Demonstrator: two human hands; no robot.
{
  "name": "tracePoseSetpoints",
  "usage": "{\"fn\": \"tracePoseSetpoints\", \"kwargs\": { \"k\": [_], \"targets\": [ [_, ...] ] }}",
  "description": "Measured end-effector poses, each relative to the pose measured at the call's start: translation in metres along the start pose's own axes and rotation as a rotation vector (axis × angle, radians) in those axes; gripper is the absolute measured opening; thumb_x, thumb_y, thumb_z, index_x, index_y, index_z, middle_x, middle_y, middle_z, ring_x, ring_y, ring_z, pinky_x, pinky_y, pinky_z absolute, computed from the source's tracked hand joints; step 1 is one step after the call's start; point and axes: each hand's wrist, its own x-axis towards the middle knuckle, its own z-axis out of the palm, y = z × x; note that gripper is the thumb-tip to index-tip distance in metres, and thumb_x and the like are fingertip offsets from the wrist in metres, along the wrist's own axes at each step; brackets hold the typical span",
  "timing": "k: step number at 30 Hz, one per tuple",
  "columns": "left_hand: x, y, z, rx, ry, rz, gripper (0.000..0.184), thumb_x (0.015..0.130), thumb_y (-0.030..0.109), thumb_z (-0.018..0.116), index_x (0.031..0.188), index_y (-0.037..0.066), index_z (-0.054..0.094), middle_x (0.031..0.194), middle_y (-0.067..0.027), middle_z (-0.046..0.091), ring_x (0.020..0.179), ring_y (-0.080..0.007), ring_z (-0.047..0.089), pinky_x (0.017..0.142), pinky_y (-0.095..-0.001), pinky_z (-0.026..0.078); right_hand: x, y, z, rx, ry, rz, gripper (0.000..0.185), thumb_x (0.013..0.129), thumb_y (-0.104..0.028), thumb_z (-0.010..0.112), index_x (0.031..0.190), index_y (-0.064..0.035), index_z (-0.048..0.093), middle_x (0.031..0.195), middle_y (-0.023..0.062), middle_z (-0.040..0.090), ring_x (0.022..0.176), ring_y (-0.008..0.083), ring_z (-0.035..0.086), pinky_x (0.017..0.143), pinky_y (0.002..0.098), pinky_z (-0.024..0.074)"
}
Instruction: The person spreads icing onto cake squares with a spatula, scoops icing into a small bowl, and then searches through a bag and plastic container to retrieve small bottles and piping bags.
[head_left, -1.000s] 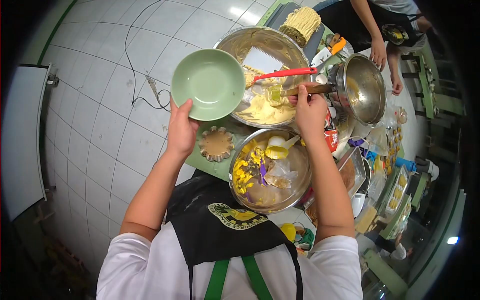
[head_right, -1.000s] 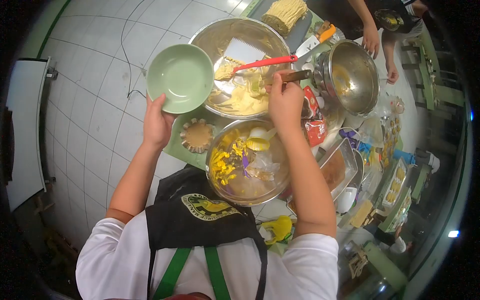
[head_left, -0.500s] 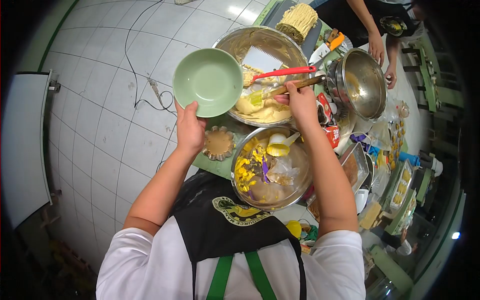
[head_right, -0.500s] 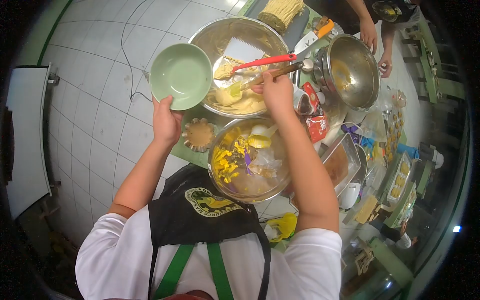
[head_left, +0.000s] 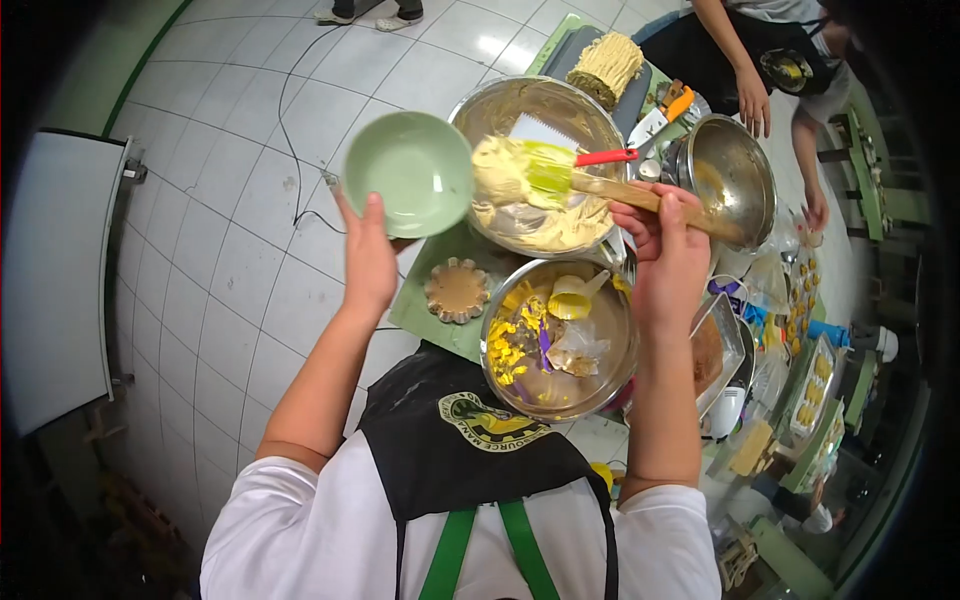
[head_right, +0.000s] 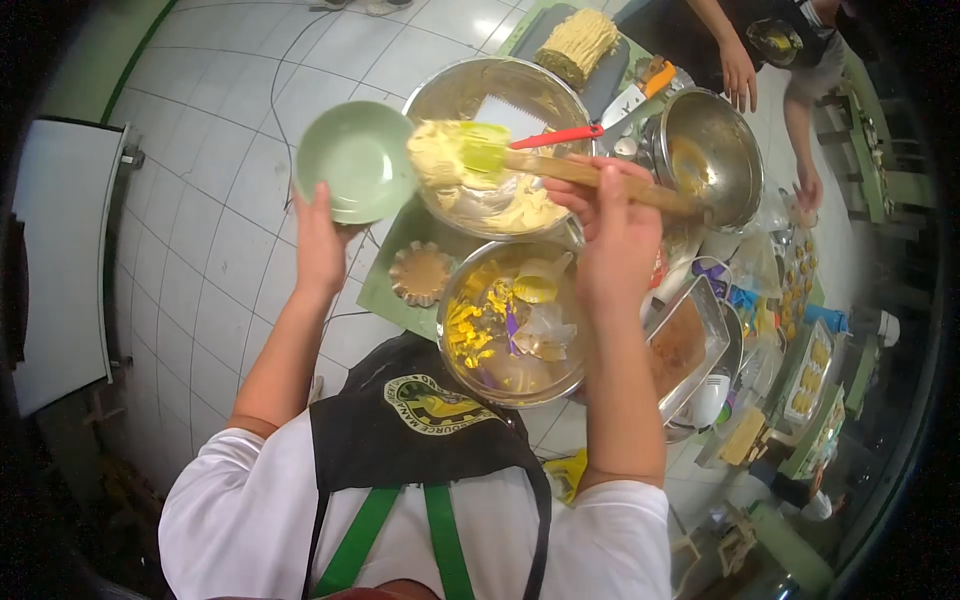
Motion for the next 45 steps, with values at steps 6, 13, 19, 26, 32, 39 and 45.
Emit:
{"fn": "tracePoseSetpoints", "kwargs": {
  "k": [6, 13, 19, 26, 32, 39, 45],
  "targets": [
    [-0.008, 0.004, 0.015, -0.135, -0.140, -0.169, 0.053, 0.105, 0.041, 0.026, 0.146, 0.008, 0.020, 0.136, -0.0210, 0.044, 0.120, -0.0340, 0.055, 0.092, -0.0489, 0.056, -0.047, -0.011, 0.023, -0.597, -0.619, -0.452, 0.017, 0.086, 0.004, 0.063, 0.101, -0.0037, 0.062, 0.109, 0.0156, 0.066, 0.098, 0.0275, 0.065, 0.084, 0.0346, 0.0524],
    [-0.008, -0.010, 0.011, -0.046, -0.082, -0.218, 0.054, 0.105, 0.044, 0.025, 0.146, 0.009, 0.023, 0.134, -0.0191, 0.047, 0.117, -0.0310, 0.058, 0.092, -0.0473, 0.055, -0.075, -0.025, -0.001, -0.641, -0.767, -0.420, 0.016, 0.081, -0.002, 0.071, 0.094, -0.0053, 0.062, 0.108, 0.0138, 0.068, 0.098, 0.0313, 0.065, 0.086, 0.0414, 0.0509],
    [-0.009, -0.013, 0.001, 0.057, -0.036, -0.148, 0.057, 0.104, 0.048, 0.025, 0.147, 0.010, 0.021, 0.135, -0.0194, 0.046, 0.116, -0.0309, 0.058, 0.088, -0.0456, 0.057, -0.073, -0.051, -0.023, -0.470, -0.527, -0.378, 0.008, 0.087, 0.001, 0.064, 0.095, -0.0015, 0.063, 0.104, 0.0143, 0.067, 0.093, 0.0271, 0.066, 0.082, 0.0345, 0.0532],
    [-0.019, -0.014, -0.023, 0.126, 0.007, -0.089, 0.063, 0.102, 0.054, 0.028, 0.144, 0.007, 0.029, 0.133, -0.0169, 0.048, 0.114, -0.0270, 0.059, 0.087, -0.0409, 0.056, 0.005, 0.006, -0.049, -0.316, 0.095, -0.014, 0.024, 0.101, -0.020, 0.052, 0.108, 0.0030, 0.055, 0.095, 0.0103, 0.067, 0.080, 0.0163, 0.068, 0.075, 0.0263, 0.0550],
    [-0.026, -0.023, -0.033, 0.255, 0.010, -0.107, 0.063, 0.101, 0.058, 0.025, 0.144, 0.013, 0.029, 0.129, -0.0141, 0.049, 0.110, -0.0228, 0.058, 0.082, -0.0355, 0.054, 0.026, 0.070, -0.031, -0.579, 0.056, 0.116, 0.025, 0.098, -0.020, 0.056, 0.100, 0.0046, 0.060, 0.080, 0.0114, 0.067, 0.076, 0.0162, 0.069, 0.068, 0.0276, 0.0532],
    [-0.020, -0.036, -0.025, 0.177, 0.032, -0.138, 0.062, 0.102, 0.055, 0.026, 0.146, 0.011, 0.025, 0.127, -0.0150, 0.049, 0.107, -0.0229, 0.058, 0.081, -0.0336, 0.054, 0.018, 0.076, -0.019, -0.800, 0.055, 0.007, 0.021, 0.098, -0.015, 0.052, 0.097, 0.0042, 0.060, 0.075, 0.0140, 0.066, 0.067, 0.0193, 0.069, 0.062, 0.0297, 0.0542],
    [-0.020, -0.036, -0.018, 0.172, 0.050, -0.086, 0.058, 0.104, 0.052, 0.026, 0.146, 0.012, 0.024, 0.128, -0.0145, 0.049, 0.108, -0.0212, 0.057, 0.081, -0.0328, 0.053, 0.007, 0.069, -0.024, -0.452, 0.125, 0.266, 0.018, 0.101, -0.013, 0.048, 0.099, 0.0042, 0.053, 0.087, 0.0147, 0.064, 0.069, 0.0212, 0.069, 0.065, 0.0279, 0.0592]
  ]
}}
